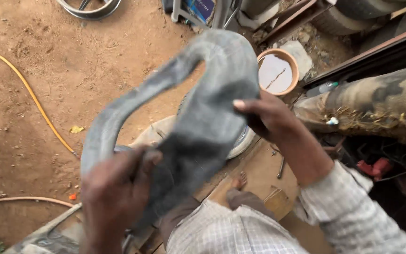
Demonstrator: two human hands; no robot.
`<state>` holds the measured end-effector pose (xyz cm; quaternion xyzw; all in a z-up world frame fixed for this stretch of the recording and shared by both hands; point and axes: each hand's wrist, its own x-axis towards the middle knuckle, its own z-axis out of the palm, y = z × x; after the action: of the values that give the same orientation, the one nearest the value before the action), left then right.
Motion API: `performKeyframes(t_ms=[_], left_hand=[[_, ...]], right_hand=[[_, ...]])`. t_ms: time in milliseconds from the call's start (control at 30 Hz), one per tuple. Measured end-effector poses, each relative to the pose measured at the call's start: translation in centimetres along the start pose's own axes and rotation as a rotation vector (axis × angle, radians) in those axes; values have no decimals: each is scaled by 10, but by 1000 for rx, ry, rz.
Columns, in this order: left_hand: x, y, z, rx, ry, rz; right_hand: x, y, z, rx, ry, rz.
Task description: Repairing a punctured motorcycle tire by inserting an inner tube and remounting the tire on the rim.
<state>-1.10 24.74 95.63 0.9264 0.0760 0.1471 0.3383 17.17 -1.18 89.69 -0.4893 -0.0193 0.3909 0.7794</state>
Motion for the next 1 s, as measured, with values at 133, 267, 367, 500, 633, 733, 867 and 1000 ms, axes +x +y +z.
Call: performKeyframes(t_ms=[133, 267, 367, 500, 633, 733, 867, 1000], left_hand=[[-44, 66, 97, -2, -14, 12], [-104, 34, 262, 122, -287, -15], [-169, 0, 329, 300, -624, -89], [-275, -63, 384, 108, -1045, -556], [-327, -96, 364, 147, -1110, -787], [-388, -138, 379, 191, -1054, -917], [-416, -140, 380, 165, -893, -1093], [-404, -111, 401, 141, -739, -1205]], right_hand=[[-79, 31, -125, 97, 132, 128], [-116, 127, -297, -264, 384, 292], [-210, 270, -486, -946, 540, 493], [-363, 384, -603, -1390, 537, 818], [-435, 378, -537, -786, 684, 1076], [-432, 381, -545, -806, 553, 1152], [-352, 353, -538, -1108, 413, 930], [-255, 347, -553, -822, 336, 683]])
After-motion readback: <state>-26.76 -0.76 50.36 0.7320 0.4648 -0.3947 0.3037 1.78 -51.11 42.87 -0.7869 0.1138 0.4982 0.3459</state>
